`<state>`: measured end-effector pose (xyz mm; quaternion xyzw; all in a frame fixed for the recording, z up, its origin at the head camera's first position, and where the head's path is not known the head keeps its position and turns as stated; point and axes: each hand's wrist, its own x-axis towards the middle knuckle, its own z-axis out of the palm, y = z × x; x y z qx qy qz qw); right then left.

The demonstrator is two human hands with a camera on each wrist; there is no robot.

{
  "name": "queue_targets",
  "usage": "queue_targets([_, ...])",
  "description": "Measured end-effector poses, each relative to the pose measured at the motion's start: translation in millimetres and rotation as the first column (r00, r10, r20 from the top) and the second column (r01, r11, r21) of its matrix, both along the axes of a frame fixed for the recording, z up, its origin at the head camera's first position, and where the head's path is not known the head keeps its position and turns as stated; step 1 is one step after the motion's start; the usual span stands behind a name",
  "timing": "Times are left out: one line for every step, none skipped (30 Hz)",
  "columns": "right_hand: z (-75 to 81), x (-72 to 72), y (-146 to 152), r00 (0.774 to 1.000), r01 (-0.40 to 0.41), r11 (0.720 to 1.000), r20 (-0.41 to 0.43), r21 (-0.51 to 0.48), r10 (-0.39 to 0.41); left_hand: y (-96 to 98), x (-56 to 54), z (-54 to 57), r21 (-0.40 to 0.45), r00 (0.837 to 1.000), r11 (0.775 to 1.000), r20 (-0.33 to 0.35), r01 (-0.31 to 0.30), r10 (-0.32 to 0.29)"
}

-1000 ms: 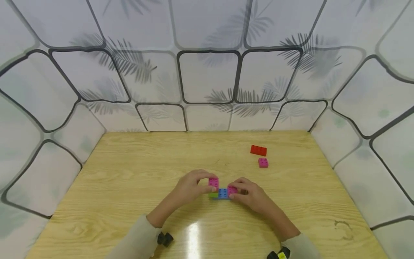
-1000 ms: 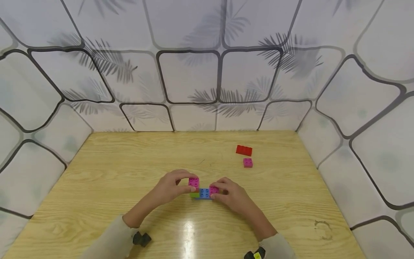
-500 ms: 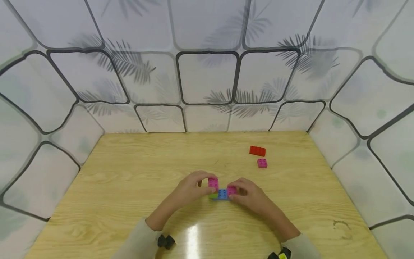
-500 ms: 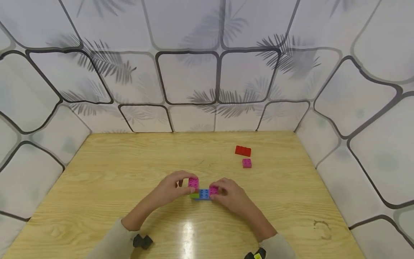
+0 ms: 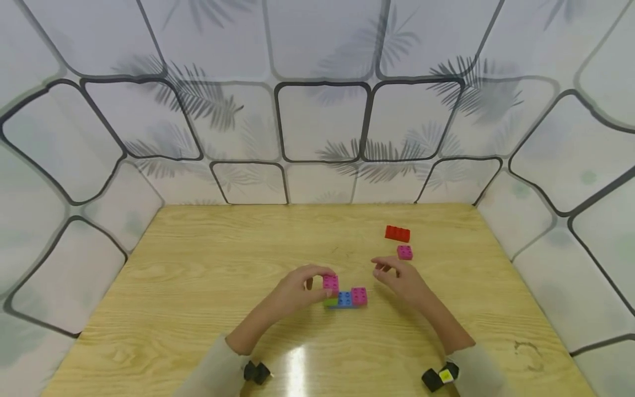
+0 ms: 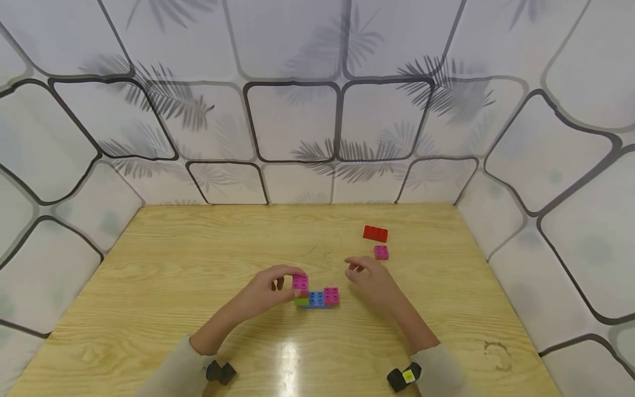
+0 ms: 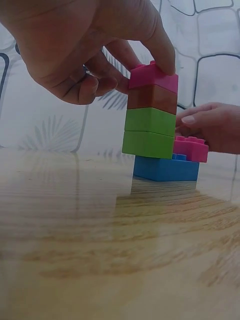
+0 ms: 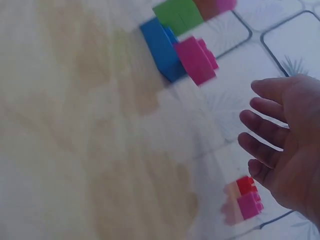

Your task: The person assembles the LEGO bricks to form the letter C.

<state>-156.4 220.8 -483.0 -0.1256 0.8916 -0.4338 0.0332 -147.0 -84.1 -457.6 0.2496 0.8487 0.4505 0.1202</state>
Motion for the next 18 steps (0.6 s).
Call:
queue_targets([1.3, -5.2, 4, 1.000, 0.017, 1.000, -0.021, 0.000, -0.017, -0.1, 0.2, -0.6, 0.003, 1.000, 1.000, 0.005, 0.000, 0.000])
queue_targets([2.7, -10.6, 9, 0.999, 0.026, 1.000, -0.039, 0.000, -0.026, -0.2, 0.4, -0.9, 0.010, 1.000, 1.000, 0.008, 0.001, -0.001])
queue_targets([4.2, -16.0, 14, 0.998, 0.039, 0.999, -0.050, 0.000, -0.039, -0.3, 0.6, -1.1, 0.015, 1.000, 1.000, 0.012, -0.001, 0.001])
queue_targets([5.0, -21.6, 19, 0.997, 0.050, 0.999, -0.059, 0.002, -0.049, -0.3, 0.7, -1.4, 0.016, 1.000, 1.000, 0.011, -0.003, 0.003])
queue_targets([5.7, -27.5, 24, 0.996, 0.060, 0.998, -0.068, 0.006, -0.059, -0.3, 0.8, -1.6, 0.018, 1.000, 1.000, 0.011, -0.005, 0.005])
queue_targets([5.8, -33.3, 30, 0.995, 0.073, 0.997, -0.074, 0.013, -0.071, -0.3, 1.0, -1.9, 0.019, 1.000, 1.000, 0.012, -0.007, 0.006])
queue_targets([5.0, -39.1, 35, 0.994, 0.085, 0.996, -0.078, 0.021, -0.083, -0.2, 1.0, -2.1, 0.020, 1.000, 1.000, 0.012, -0.008, 0.008])
queue_targets([4.8, -44.5, 41, 0.993, 0.095, 0.995, -0.075, 0.028, -0.093, -0.1, 1.0, -2.4, 0.023, 1.000, 1.000, 0.012, -0.008, 0.007])
queue_targets([4.2, -49.9, 47, 0.992, 0.103, 0.994, -0.076, 0.034, -0.100, -0.1, 1.0, -2.8, 0.026, 1.000, 1.000, 0.013, -0.008, 0.007])
queue_targets([3.4, -55.2, 54, 0.991, 0.108, 0.993, -0.078, 0.045, -0.104, -0.1, 0.9, -3.6, 0.029, 1.000, 1.000, 0.013, -0.007, 0.007])
queue_targets([2.9, -59.8, 60, 0.991, 0.109, 0.993, -0.084, 0.051, -0.105, 0.0, 0.8, -4.4, 0.035, 1.000, 0.999, 0.014, -0.005, 0.004])
queue_targets([2.2, -64.3, 66, 0.991, 0.108, 0.993, -0.086, 0.054, -0.103, 0.0, 0.7, -5.2, 0.041, 1.000, 0.999, 0.016, -0.002, 0.001])
queue_targets([1.8, -68.4, 72, 0.991, 0.103, 0.993, -0.089, 0.061, -0.097, 0.1, 0.4, -6.0, 0.045, 1.000, 0.999, 0.015, 0.001, -0.001])
queue_targets([1.4, -72.5, 78, 0.992, 0.096, 0.993, -0.091, 0.070, -0.089, 0.1, 0.1, -6.8, 0.049, 1.000, 0.999, 0.015, 0.003, -0.004])
queue_targets([0.8, -76.2, 84, 0.993, 0.085, 0.993, -0.094, 0.078, -0.077, 0.1, -0.1, -7.3, 0.053, 1.000, 0.999, 0.015, 0.005, -0.005])
queue_targets([0.5, -79.5, 88, 0.993, 0.076, 0.994, -0.094, 0.084, -0.068, 0.0, -0.3, -7.8, 0.056, 1.000, 0.998, 0.014, 0.007, -0.007])
queue_targets([0.1, -82.7, 93, 0.994, 0.065, 0.994, -0.095, 0.090, -0.057, -0.1, -0.4, -8.1, 0.060, 1.000, 0.998, 0.015, 0.008, -0.009])
queue_targets([-0.5, -85.7, 96, 0.995, 0.057, 0.993, -0.090, 0.098, -0.049, -0.2, -0.5, -8.4, 0.062, 1.000, 0.998, 0.016, 0.009, -0.010])
